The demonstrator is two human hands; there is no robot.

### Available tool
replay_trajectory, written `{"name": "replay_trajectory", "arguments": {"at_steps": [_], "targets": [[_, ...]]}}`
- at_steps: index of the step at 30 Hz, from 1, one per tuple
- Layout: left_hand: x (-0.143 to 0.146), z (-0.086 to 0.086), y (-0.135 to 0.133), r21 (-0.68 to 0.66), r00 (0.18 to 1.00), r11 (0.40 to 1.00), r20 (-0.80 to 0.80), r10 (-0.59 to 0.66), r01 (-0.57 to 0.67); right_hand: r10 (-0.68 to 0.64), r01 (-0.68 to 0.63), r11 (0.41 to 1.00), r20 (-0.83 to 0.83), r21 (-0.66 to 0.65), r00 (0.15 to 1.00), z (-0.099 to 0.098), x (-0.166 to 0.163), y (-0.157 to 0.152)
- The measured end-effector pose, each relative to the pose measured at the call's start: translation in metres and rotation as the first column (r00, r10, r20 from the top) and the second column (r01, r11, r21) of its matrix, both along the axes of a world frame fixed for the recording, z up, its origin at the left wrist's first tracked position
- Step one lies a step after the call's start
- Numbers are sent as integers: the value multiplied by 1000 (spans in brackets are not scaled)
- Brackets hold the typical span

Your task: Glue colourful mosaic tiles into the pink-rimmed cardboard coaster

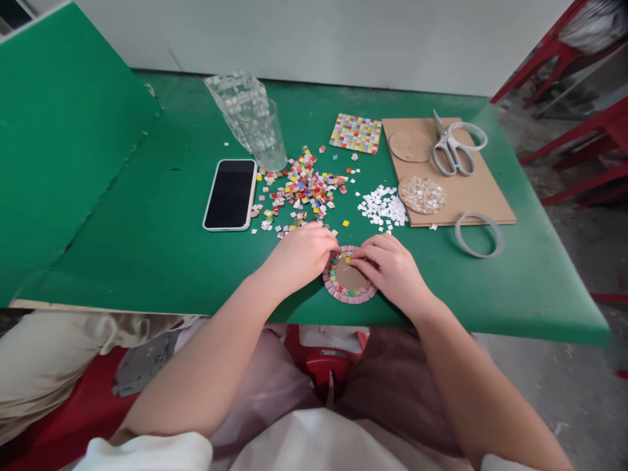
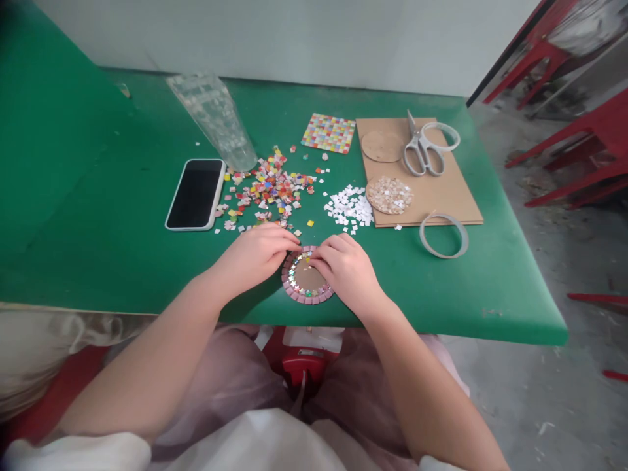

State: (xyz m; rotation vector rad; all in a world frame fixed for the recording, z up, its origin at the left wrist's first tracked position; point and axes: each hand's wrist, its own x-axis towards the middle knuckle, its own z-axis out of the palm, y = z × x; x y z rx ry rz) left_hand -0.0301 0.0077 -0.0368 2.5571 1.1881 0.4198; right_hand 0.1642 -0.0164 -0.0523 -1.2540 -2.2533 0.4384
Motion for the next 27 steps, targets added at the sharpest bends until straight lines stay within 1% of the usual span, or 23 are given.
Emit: {"name": "replay_trajectory", "arguments": {"at_steps": [11, 20, 27], "targets": [[0, 3, -1, 5, 1000, 1000, -3, 4, -4, 24, -25, 999, 30, 37, 999, -1, 1, 0], [0, 3, -2, -10, 1000, 1000, -9, 11, -11, 33, -33, 999, 21, 4, 999, -1, 3, -1], [-1, 1, -1, -6, 1000, 1000, -9, 3, -3, 30, -31, 999, 27, 20, 999, -1, 1, -1]]}}
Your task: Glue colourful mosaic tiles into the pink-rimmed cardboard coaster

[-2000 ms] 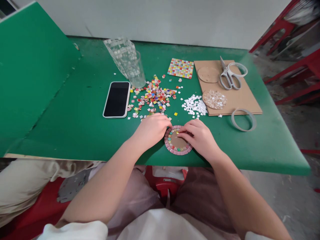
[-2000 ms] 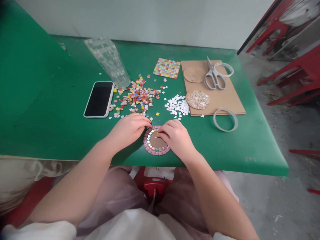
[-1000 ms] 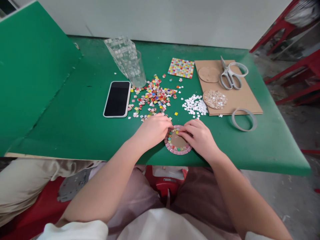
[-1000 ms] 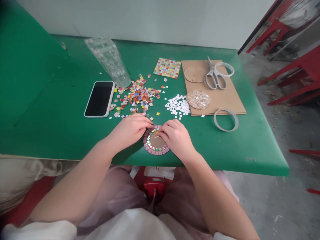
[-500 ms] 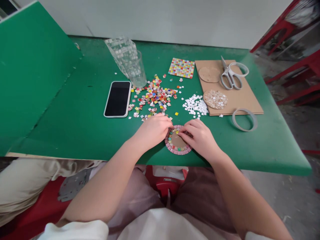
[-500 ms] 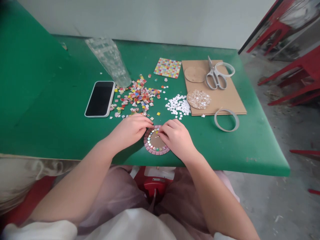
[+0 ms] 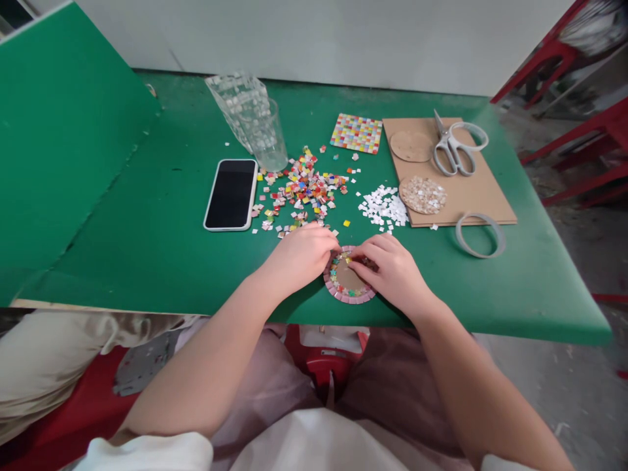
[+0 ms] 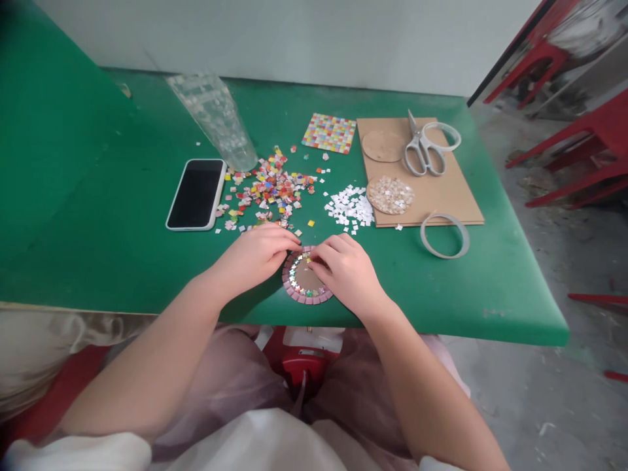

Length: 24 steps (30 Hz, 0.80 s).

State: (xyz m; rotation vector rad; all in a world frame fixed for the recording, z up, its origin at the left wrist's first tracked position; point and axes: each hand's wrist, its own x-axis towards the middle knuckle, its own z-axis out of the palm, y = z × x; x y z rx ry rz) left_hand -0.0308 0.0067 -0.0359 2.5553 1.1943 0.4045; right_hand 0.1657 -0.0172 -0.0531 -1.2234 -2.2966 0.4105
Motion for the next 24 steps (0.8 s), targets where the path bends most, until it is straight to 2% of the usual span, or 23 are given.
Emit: {"name": "replay_trajectory", "arguments": {"at_steps": [24], "targets": [[0, -1, 0, 6, 1000, 1000, -5, -2, 2, -11, 10, 1000, 26, 27, 1000, 0, -4, 1]]}}
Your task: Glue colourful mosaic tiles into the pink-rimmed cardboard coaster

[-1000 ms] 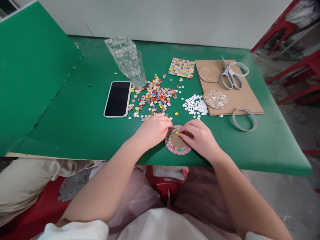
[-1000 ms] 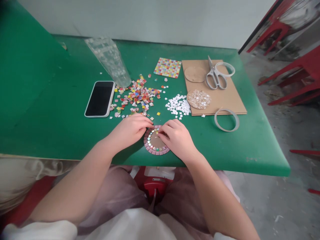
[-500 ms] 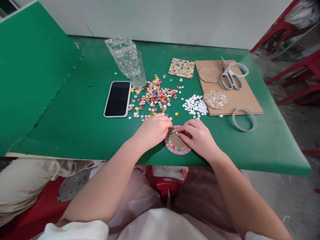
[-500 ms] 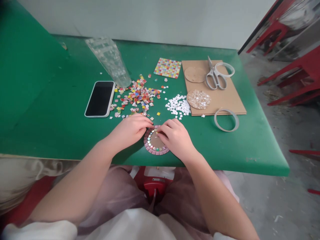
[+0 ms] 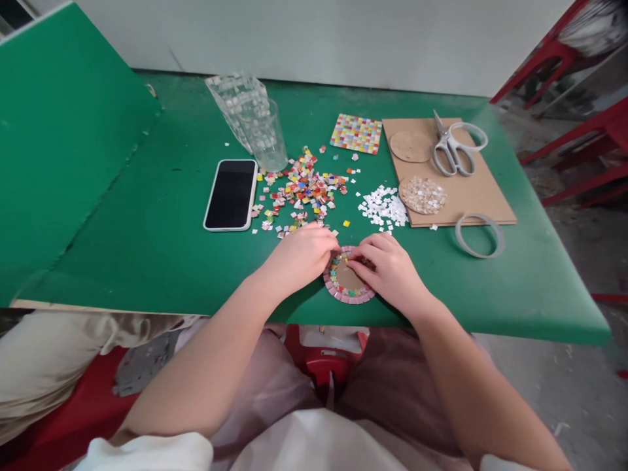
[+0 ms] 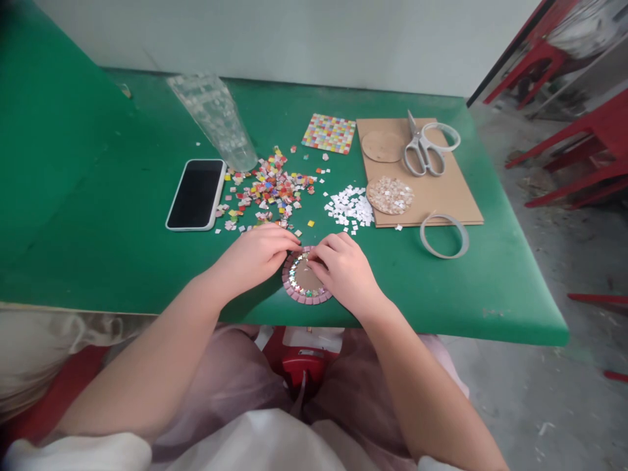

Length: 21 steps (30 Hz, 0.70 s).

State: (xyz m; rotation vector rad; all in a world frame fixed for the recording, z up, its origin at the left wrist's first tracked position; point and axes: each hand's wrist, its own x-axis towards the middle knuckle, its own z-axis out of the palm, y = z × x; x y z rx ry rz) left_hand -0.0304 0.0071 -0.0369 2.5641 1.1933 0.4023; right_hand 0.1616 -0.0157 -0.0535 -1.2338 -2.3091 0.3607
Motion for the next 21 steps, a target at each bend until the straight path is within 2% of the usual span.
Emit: {"name": "replay_trajectory", "arguments": {"at_steps": [6, 12, 21], "targets": [[-1, 1, 0, 0, 1000, 1000, 3, -3, 3, -11, 10, 1000, -43, -18, 999, 3, 2, -1], [-2, 1, 1, -3, 1000, 1000, 12, -9, 9, -80, 82, 996, -68, 24, 994, 7, 10, 1], [-3, -1, 1, -6, 1000, 1000, -2, 12, -12, 9, -8, 999, -25, 36, 1000, 0, 3, 0]]}}
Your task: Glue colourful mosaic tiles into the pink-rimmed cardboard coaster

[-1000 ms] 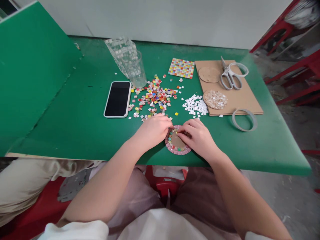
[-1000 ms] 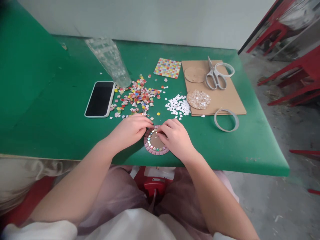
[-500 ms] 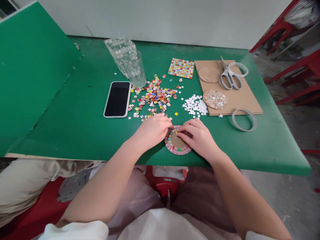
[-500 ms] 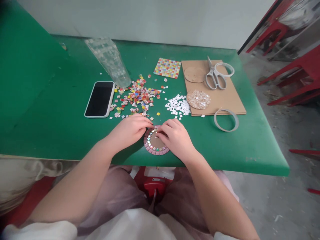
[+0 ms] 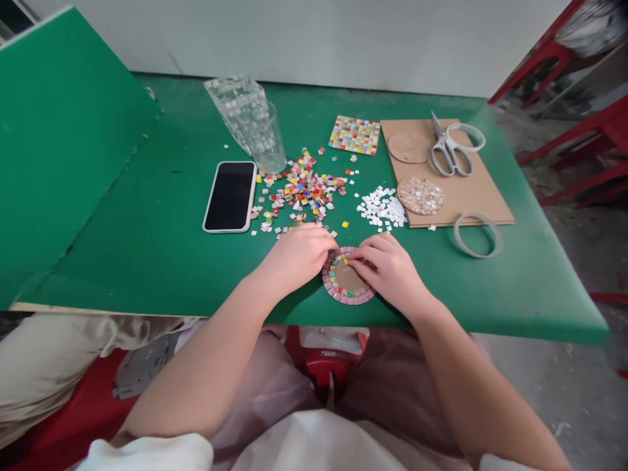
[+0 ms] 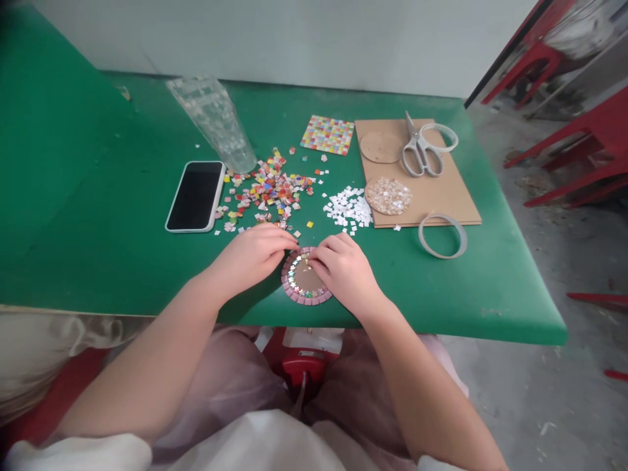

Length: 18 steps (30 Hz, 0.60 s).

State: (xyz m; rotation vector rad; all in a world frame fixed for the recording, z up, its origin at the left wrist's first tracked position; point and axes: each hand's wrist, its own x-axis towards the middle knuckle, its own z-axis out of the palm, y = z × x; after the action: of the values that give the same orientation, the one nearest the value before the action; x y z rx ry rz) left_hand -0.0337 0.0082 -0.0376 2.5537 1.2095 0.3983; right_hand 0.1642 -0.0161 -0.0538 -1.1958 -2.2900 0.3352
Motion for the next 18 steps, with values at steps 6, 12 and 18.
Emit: {"name": "replay_trajectory", "arguments": {"at_steps": [6, 12, 18], "targets": [[0, 6, -1, -23, 997, 997, 13, -71, 71, 15, -15, 1000, 6, -13, 1000, -1, 0, 1], [-2, 8, -1, -52, 996, 994, -2, -93, 93, 25, -24, 1000, 47, -20, 999, 1, -1, 2], [-2, 5, 0, -40, 996, 995, 19, -85, 86, 45, -43, 999, 135, -16, 990, 8, -4, 1]]}}
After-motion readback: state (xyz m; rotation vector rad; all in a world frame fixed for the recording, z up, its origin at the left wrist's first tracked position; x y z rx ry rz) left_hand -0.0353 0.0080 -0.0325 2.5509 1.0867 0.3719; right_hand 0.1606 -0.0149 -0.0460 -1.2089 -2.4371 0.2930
